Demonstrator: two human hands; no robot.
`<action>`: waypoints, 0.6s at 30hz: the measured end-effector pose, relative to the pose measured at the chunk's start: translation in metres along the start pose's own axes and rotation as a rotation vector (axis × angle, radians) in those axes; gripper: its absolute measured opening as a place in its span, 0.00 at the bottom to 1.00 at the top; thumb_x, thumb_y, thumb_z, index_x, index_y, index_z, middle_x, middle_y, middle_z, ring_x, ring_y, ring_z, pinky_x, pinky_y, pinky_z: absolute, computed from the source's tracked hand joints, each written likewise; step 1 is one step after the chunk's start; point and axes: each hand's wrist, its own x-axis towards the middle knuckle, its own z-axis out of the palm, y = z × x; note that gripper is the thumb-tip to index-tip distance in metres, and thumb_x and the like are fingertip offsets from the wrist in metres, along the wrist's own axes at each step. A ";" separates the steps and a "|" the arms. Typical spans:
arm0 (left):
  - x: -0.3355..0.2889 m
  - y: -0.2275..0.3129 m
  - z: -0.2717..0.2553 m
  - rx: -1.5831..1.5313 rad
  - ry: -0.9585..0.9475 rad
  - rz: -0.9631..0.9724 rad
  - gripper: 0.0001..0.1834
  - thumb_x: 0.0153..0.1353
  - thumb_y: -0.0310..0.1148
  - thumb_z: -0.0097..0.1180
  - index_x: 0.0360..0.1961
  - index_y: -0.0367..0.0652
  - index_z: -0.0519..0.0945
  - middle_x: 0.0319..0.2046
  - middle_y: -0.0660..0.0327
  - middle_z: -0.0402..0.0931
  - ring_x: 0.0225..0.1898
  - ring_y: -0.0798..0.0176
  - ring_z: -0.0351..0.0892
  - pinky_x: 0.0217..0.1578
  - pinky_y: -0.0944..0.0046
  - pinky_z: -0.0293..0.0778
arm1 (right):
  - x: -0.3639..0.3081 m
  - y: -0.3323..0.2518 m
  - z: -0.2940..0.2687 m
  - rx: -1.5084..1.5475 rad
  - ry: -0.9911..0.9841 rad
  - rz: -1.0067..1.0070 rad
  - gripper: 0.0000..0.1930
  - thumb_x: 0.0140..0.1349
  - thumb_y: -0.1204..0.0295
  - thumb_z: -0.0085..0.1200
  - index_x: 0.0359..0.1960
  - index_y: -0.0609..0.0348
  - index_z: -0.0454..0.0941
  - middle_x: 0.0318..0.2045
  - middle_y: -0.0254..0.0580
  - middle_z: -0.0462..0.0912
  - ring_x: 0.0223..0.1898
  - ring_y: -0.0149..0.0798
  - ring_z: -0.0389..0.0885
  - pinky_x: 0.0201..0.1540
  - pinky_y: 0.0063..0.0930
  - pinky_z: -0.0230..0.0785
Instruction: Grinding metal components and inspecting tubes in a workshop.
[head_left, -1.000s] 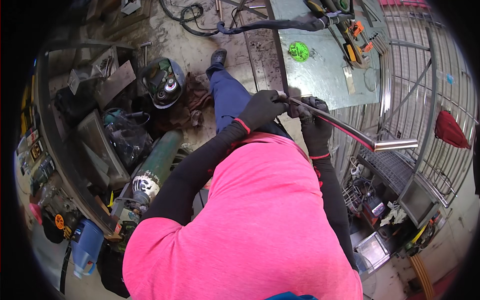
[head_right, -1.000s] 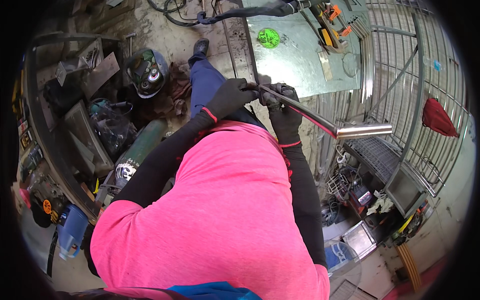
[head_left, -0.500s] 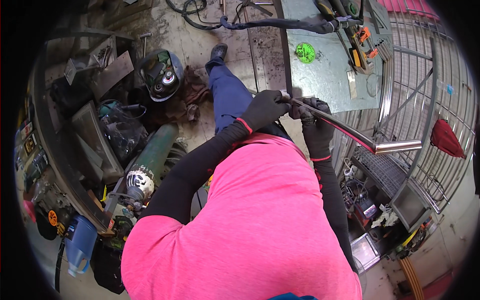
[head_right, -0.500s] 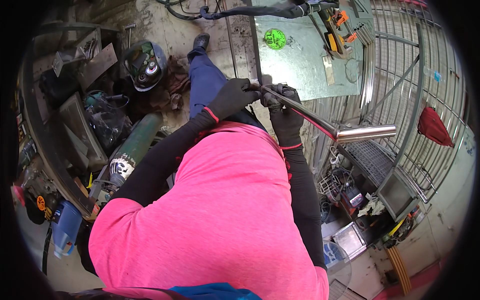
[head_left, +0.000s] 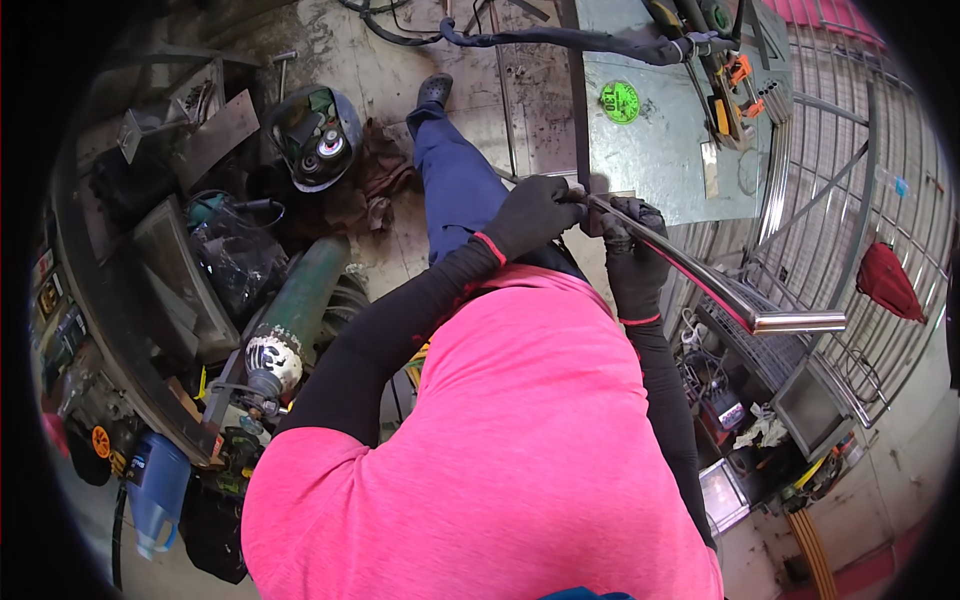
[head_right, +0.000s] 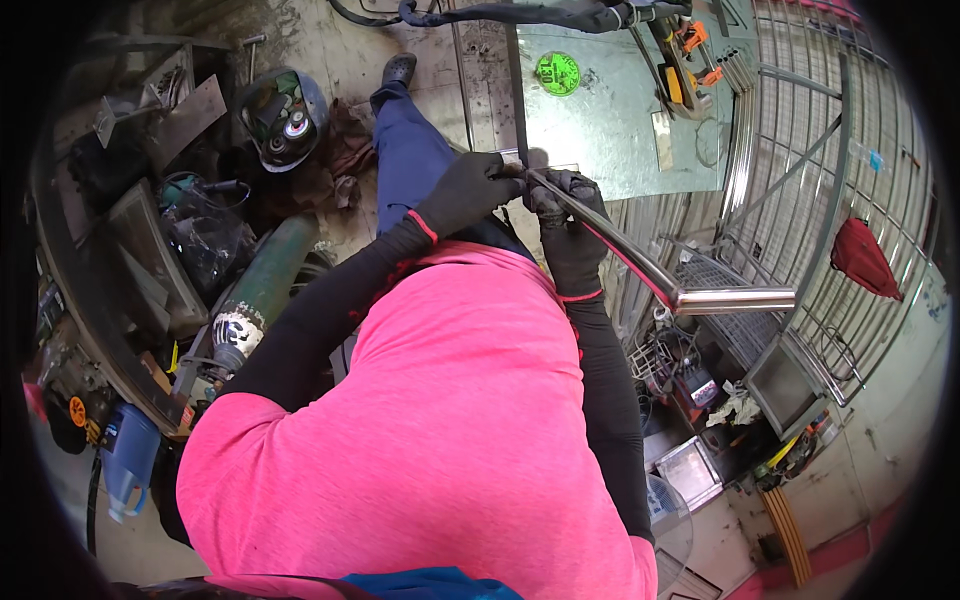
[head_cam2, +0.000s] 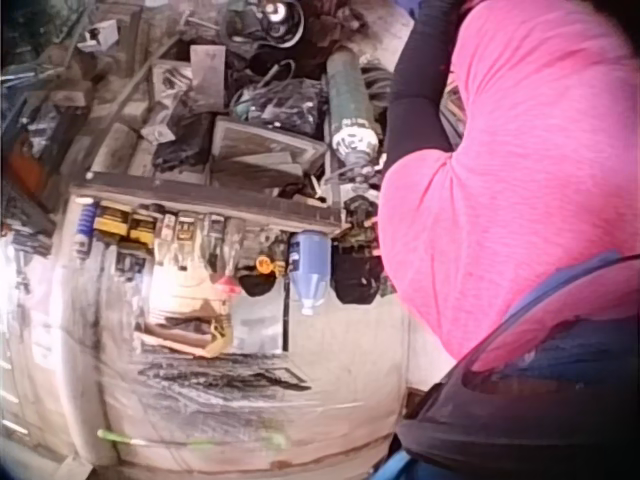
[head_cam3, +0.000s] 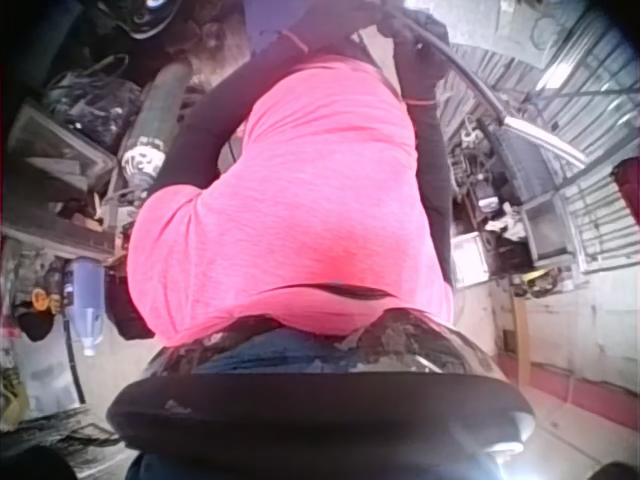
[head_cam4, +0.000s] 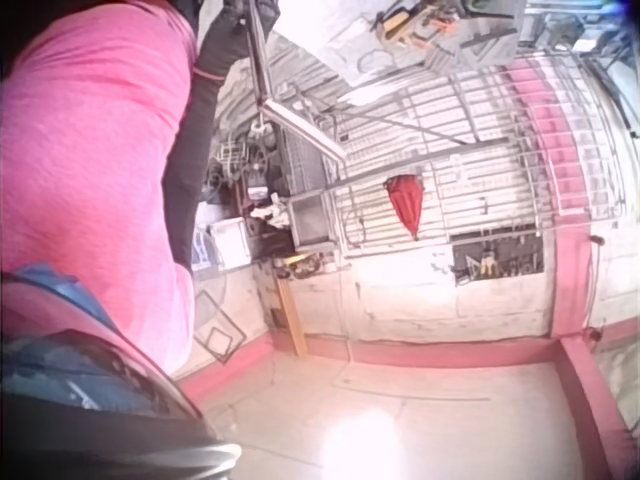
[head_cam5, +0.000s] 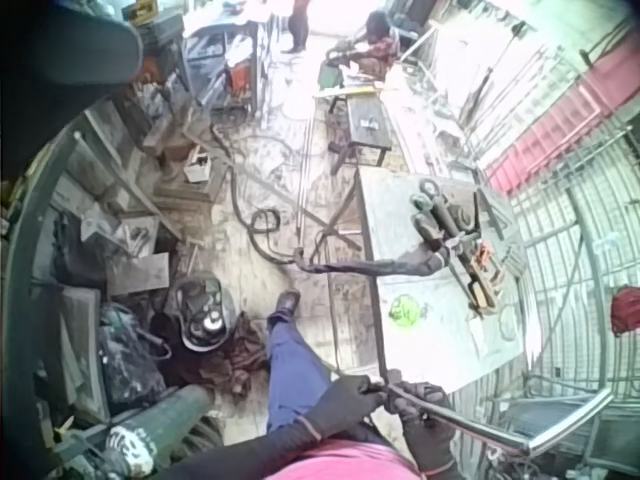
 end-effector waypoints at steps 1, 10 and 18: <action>0.002 -0.005 0.002 -0.017 0.003 0.002 0.21 0.63 0.45 0.68 0.41 0.33 0.90 0.30 0.46 0.86 0.31 0.50 0.87 0.37 0.51 0.78 | -0.002 0.003 0.001 -0.006 0.009 0.004 0.11 0.73 0.69 0.69 0.47 0.64 0.83 0.42 0.42 0.87 0.45 0.39 0.87 0.50 0.34 0.81; 0.003 -0.003 0.000 0.024 -0.004 -0.028 0.24 0.64 0.44 0.73 0.37 0.28 0.85 0.27 0.43 0.82 0.29 0.52 0.84 0.34 0.51 0.75 | -0.001 0.004 0.000 0.094 -0.049 0.100 0.12 0.73 0.70 0.70 0.50 0.65 0.84 0.46 0.45 0.88 0.46 0.39 0.88 0.50 0.34 0.82; 0.003 0.002 -0.002 0.059 -0.024 -0.039 0.23 0.64 0.45 0.71 0.37 0.29 0.86 0.27 0.43 0.82 0.30 0.48 0.85 0.36 0.49 0.76 | 0.002 0.007 -0.001 0.060 -0.064 0.064 0.11 0.74 0.71 0.67 0.50 0.67 0.83 0.46 0.44 0.88 0.46 0.37 0.87 0.50 0.33 0.82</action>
